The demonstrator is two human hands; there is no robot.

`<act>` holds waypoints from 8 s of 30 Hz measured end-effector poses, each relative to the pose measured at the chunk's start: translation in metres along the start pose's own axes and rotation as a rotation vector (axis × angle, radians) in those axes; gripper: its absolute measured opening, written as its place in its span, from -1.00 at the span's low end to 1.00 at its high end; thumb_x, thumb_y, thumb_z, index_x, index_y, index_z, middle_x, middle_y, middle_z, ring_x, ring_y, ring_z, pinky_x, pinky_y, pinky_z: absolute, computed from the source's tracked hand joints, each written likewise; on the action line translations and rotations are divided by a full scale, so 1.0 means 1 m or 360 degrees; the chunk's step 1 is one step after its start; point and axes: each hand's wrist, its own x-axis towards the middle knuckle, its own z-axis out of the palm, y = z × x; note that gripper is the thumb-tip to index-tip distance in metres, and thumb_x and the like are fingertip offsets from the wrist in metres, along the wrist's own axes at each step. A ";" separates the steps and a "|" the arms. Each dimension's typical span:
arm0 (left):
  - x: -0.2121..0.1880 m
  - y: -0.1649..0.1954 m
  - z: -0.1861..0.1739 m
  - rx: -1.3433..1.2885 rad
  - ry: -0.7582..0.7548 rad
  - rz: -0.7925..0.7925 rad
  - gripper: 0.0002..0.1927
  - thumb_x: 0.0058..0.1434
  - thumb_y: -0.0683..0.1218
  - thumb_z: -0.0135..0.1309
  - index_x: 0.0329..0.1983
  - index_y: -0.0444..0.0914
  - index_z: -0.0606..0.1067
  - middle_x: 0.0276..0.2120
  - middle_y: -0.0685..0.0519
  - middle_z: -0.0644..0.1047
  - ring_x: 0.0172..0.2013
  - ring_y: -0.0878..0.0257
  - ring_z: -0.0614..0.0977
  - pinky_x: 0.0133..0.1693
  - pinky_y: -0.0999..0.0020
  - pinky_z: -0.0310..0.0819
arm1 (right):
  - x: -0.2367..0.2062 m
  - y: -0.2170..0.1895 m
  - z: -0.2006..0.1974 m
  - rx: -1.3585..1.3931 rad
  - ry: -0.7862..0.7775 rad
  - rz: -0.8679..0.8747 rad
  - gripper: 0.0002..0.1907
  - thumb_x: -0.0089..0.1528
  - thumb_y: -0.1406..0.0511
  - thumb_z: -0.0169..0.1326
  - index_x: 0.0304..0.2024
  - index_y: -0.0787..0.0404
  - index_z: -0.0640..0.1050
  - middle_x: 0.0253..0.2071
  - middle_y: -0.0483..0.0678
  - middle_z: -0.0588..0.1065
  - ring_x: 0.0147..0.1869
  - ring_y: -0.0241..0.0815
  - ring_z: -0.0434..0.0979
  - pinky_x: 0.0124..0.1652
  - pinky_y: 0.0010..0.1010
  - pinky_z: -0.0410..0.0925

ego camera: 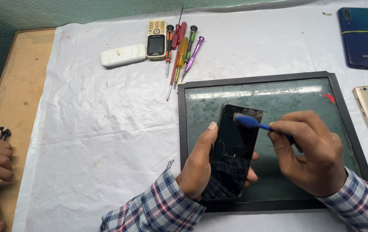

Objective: The person picks up a cracked smartphone, brushes its screen and edges with a toothbrush, removes the back cover and pries at the internal frame with a small screwdriver. They then pick up a white feature phone, pry open its back cover by hand and work on its internal battery compartment with a screwdriver.

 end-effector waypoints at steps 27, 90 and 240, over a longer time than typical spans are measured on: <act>0.001 0.035 0.015 0.0064 0.0707 -0.0149 -0.17 0.27 0.41 -0.39 0.37 -0.23 0.30 0.14 -0.31 0.49 0.04 -0.05 0.59 -0.01 0.07 0.59 | 0.009 0.054 -0.018 -0.0700 -0.0020 0.0200 -0.93 0.37 0.36 0.22 -0.17 0.24 0.60 -0.26 -0.01 0.53 -0.18 -0.10 0.51 -0.17 -0.27 0.38; 0.005 0.032 0.008 0.0442 0.0463 0.0193 -0.09 0.07 -0.02 0.29 0.42 -0.47 0.19 0.00 -0.15 0.53 -0.10 0.09 0.66 -0.15 0.30 0.66 | -0.019 0.003 -0.003 0.1198 -0.0684 0.0566 -0.61 0.32 0.23 0.12 0.11 0.36 0.62 -0.08 0.09 0.66 -0.07 -0.10 0.72 -0.09 -0.32 0.58; 0.008 0.036 0.004 -0.0277 0.0409 0.0302 -0.46 0.33 -0.09 -0.26 0.37 -0.33 0.24 0.01 -0.16 0.56 -0.06 0.10 0.69 -0.04 0.15 0.68 | -0.022 0.018 -0.008 0.1202 0.0159 0.0927 -0.59 0.43 0.38 -0.24 0.16 0.61 0.45 -0.12 0.35 0.58 -0.15 0.12 0.70 -0.14 -0.12 0.61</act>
